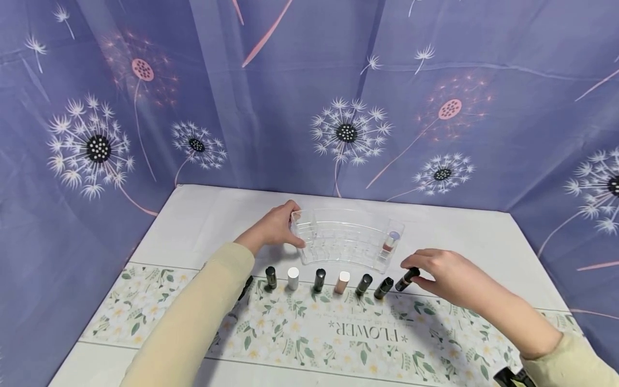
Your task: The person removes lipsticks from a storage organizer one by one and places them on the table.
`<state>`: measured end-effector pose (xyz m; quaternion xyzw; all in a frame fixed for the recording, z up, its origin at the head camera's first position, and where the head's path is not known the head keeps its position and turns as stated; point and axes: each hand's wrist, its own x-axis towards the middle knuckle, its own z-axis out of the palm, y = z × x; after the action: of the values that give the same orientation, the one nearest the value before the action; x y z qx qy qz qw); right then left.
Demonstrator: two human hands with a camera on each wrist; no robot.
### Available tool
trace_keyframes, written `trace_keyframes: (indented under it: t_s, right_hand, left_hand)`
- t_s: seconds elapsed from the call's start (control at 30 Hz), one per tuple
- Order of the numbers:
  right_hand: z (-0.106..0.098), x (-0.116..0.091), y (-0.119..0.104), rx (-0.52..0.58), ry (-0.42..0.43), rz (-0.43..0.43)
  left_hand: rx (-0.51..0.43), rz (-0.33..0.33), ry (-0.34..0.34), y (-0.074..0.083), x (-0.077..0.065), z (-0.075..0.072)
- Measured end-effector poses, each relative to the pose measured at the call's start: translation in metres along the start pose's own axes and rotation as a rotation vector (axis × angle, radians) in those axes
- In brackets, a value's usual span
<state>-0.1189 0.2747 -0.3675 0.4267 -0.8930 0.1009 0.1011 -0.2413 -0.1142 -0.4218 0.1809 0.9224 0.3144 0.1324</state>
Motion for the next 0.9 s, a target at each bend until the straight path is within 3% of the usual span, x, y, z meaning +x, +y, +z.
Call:
trace_keyframes:
  t_s: [0.47,0.9]
  right_hand:
    - [0.014,-0.014,-0.002,0.007,0.016,0.017]
    - [0.021,-0.021,-0.004,0.009,-0.035,0.041]
  left_hand:
    - [0.009,-0.039,-0.013,0.000,0.002,0.003]
    - [-0.005,-0.037,-0.013,0.001,0.001,0.003]
